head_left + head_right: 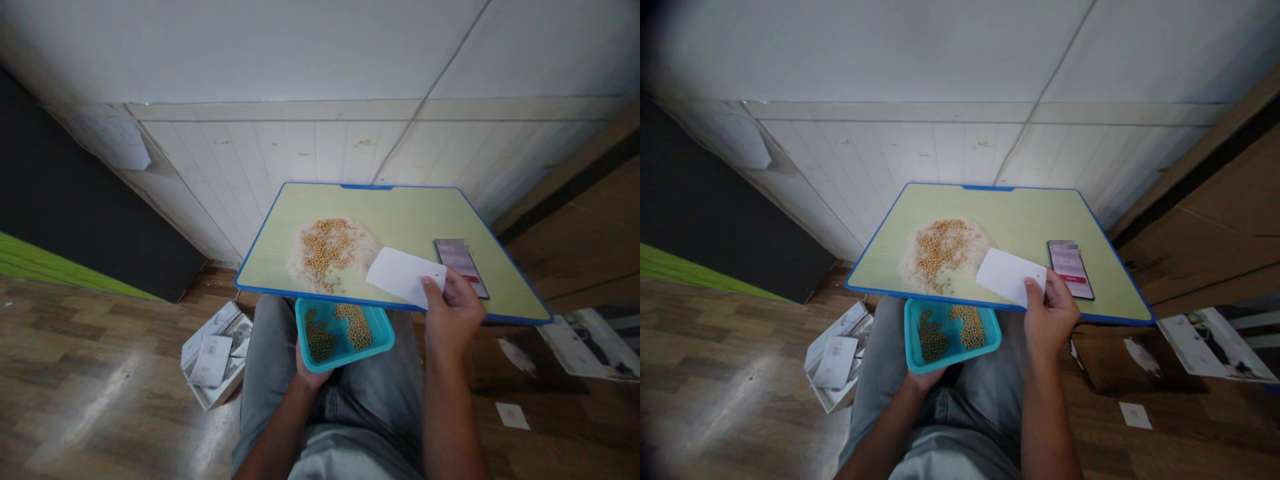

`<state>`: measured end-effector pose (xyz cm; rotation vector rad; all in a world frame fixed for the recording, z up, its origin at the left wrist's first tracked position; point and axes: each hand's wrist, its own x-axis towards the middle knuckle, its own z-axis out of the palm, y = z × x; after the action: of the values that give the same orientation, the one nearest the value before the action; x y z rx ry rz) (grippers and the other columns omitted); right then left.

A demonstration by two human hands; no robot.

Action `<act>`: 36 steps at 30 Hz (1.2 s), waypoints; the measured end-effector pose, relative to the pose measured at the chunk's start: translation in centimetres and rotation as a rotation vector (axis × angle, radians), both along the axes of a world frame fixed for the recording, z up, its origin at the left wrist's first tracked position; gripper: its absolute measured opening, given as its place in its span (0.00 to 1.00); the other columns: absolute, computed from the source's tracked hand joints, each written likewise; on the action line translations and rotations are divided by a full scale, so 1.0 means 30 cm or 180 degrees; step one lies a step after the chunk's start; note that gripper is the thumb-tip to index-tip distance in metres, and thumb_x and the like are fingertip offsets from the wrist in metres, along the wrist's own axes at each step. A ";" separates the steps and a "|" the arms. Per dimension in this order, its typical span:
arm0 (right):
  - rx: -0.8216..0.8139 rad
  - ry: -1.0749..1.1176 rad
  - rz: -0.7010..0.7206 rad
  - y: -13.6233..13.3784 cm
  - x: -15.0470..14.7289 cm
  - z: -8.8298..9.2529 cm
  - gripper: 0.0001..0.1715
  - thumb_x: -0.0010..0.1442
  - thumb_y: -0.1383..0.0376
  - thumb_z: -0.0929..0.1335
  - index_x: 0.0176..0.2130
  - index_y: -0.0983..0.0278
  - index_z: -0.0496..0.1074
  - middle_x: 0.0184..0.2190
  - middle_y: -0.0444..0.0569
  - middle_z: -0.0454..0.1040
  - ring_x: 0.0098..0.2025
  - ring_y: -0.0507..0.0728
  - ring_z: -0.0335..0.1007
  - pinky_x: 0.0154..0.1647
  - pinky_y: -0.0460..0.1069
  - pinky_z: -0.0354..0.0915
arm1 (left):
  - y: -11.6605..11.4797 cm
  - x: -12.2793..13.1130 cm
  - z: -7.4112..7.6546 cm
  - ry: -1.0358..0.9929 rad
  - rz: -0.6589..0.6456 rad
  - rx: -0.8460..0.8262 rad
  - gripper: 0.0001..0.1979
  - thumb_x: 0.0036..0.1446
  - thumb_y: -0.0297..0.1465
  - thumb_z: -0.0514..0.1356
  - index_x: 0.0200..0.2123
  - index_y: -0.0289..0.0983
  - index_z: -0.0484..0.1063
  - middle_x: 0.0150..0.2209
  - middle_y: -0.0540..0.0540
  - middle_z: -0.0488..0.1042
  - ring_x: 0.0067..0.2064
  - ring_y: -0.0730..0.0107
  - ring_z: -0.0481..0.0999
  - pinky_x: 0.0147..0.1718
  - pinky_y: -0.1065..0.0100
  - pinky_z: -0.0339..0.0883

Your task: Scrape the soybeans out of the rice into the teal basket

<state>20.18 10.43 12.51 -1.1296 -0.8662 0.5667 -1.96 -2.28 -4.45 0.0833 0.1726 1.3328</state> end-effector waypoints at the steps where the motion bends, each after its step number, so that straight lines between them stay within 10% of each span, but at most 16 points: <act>1: 0.0027 -0.0002 -0.0034 0.003 0.001 0.000 0.21 0.52 0.56 0.83 0.44 0.64 0.88 0.41 0.53 0.92 0.41 0.63 0.89 0.47 0.58 0.85 | 0.002 0.002 0.005 -0.0004 -0.0007 0.0015 0.37 0.85 0.42 0.38 0.61 0.48 0.90 0.67 0.50 0.89 0.73 0.57 0.84 0.88 0.44 0.39; 36: -0.0029 0.0138 0.1007 0.026 -0.155 -0.016 0.21 0.57 0.53 0.83 0.46 0.60 0.87 0.41 0.52 0.93 0.42 0.64 0.90 0.43 0.56 0.85 | 0.009 -0.004 0.031 0.0097 -0.0080 0.0085 0.38 0.86 0.43 0.37 0.62 0.48 0.90 0.70 0.51 0.86 0.77 0.58 0.80 0.88 0.46 0.27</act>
<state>15.53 11.20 12.02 -0.9905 -1.0131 0.8529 -2.08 -2.02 -3.51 0.1282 0.1791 1.3093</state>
